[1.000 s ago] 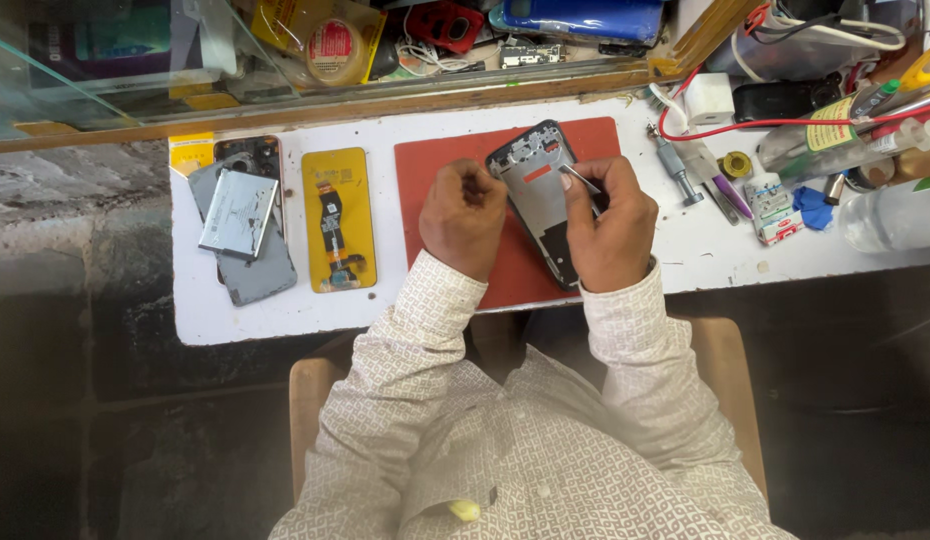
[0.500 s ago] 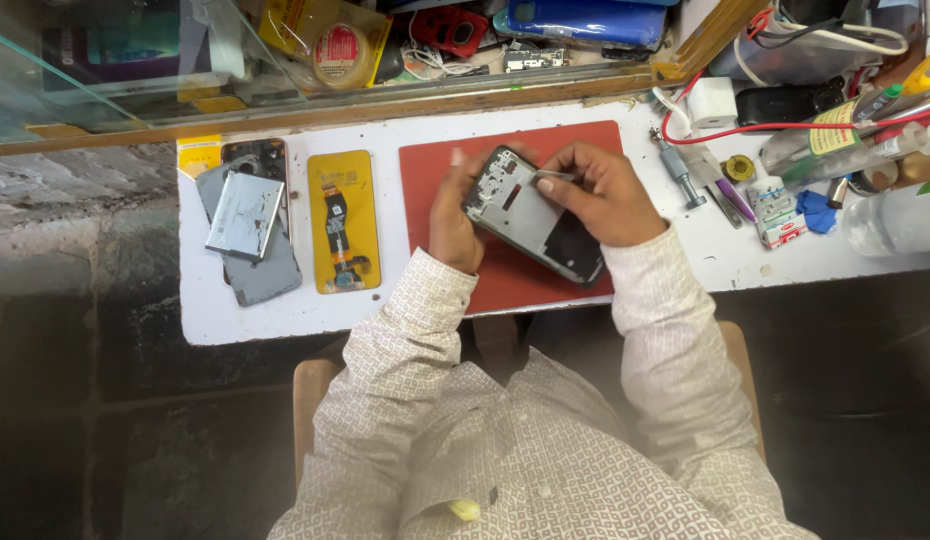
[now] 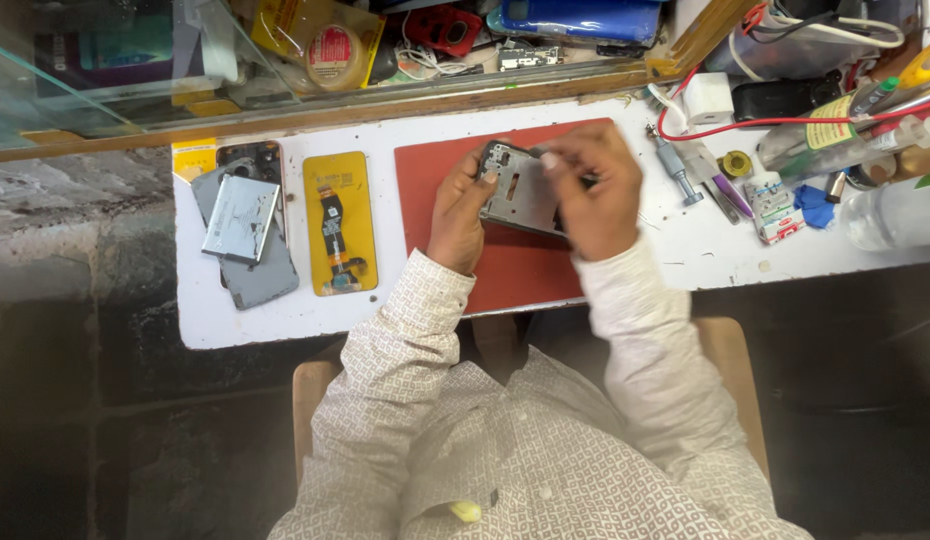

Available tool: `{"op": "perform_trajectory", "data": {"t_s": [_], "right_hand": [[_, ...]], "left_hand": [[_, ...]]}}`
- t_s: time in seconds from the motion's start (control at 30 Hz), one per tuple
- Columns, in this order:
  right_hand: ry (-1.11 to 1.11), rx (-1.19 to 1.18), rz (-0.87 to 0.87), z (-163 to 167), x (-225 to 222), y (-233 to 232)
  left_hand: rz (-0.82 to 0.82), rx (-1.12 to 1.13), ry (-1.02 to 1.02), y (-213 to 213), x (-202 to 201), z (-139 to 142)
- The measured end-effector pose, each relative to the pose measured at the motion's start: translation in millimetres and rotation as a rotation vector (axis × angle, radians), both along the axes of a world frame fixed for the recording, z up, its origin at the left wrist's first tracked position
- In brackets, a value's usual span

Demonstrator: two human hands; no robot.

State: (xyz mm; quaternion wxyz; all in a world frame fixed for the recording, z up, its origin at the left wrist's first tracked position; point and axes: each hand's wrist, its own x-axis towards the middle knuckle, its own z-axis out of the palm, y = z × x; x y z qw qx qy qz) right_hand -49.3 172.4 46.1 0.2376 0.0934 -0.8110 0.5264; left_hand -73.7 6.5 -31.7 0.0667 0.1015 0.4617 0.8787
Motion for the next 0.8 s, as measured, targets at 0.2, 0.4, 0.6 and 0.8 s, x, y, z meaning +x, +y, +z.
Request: {"op": "perform_trajectory", "data": {"t_s": [0.2,0.4,0.6,0.8], "right_hand": [[0.215,0.182,-0.084,1.7,7.5,-42.9],[0.21,0.201,-0.195,2.6,2.7,-56.3],[0.168,0.125,-0.272,0.8,2.8,-64.8],[0.114,0.075,-0.273,0.2,10.6,-56.4]], "left_hand": [[0.003,-0.02,0.042,-1.2,2.4,0.5],[-0.019,-0.051,0.041,-1.4,5.0,5.0],[0.011,-0.112,0.05,-1.0,8.8,6.1],[0.062,-0.141,0.151,-2.6,17.6,-1.2]]}}
